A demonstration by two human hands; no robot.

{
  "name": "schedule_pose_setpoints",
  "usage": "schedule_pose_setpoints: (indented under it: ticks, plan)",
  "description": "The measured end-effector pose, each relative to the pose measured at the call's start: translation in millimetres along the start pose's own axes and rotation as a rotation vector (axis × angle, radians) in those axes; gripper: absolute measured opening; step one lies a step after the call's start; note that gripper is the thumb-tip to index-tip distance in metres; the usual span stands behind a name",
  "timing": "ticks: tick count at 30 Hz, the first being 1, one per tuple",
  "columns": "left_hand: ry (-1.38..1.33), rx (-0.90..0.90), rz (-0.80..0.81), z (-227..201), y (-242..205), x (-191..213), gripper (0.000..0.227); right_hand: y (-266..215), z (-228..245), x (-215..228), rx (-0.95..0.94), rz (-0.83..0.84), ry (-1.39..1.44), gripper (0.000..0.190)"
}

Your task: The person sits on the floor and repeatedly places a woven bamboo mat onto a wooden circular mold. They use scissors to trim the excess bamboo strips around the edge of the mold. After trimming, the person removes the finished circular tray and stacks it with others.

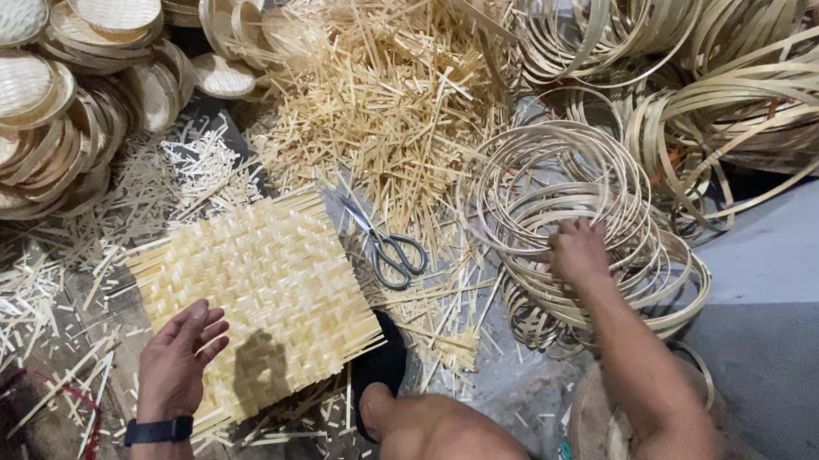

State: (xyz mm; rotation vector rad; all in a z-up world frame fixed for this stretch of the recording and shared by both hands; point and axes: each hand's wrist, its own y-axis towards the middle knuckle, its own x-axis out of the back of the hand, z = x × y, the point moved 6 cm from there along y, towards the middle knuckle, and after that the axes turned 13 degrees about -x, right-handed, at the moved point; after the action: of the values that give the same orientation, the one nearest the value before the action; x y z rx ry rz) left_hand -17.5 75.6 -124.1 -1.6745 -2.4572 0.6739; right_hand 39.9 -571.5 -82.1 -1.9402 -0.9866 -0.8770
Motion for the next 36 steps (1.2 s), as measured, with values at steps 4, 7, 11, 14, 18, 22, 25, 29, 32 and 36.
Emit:
schedule_pose_setpoints:
  ticks: [4, 7, 11, 14, 18, 22, 25, 29, 32, 36]
  plan:
    - [-0.007, -0.028, 0.006, -2.2, 0.9, 3.8, 0.040, -22.9, -16.0, 11.3, 0.157, -0.437, 0.226, 0.028]
    - [0.004, -0.047, 0.006, -7.1, -0.8, 0.9, 0.040, -31.3, -30.6, 15.4, 0.184, -0.524, 0.267, 0.026]
    - [0.014, -0.081, 0.021, -18.4, -6.2, -5.5, 0.039, -42.7, -38.4, 43.0, 0.170, -0.605, 0.221, 0.024]
    - [0.063, -0.171, 0.018, -31.5, -15.2, -13.3, 0.038, -62.7, -43.9, 83.9, 0.048, -0.576, 0.319, 0.030]
    - [0.494, -0.554, 0.004, -75.9, -43.3, -53.5, 0.036, -101.5, -18.5, 165.1, 0.124, -0.511, 1.261, 0.023]
    - [0.403, -1.033, 0.406, -109.2, -95.7, -158.9, 0.047, -139.3, 45.1, 255.1, 0.329, -0.157, 1.678, 0.025]
    - [0.328, -1.265, 0.423, -129.3, -113.9, -196.7, 0.043, -172.3, 112.6, 315.0, 0.605, 0.033, 1.832, 0.025]
    - [-0.046, -0.748, 0.170, -123.3, -70.6, -152.0, 0.044, -168.5, 157.2, 353.7, 0.668, -0.274, 1.475, 0.021]
    - [-0.658, -0.452, 0.197, -138.6, -31.8, -79.6, 0.039, -135.2, 152.2, 377.4, 0.890, -0.673, 1.258, 0.029]
    - [-0.833, -0.320, 0.152, -136.9, -15.3, -24.4, 0.034, -77.8, 199.8, 346.7, 0.705, 0.144, 1.497, 0.058]
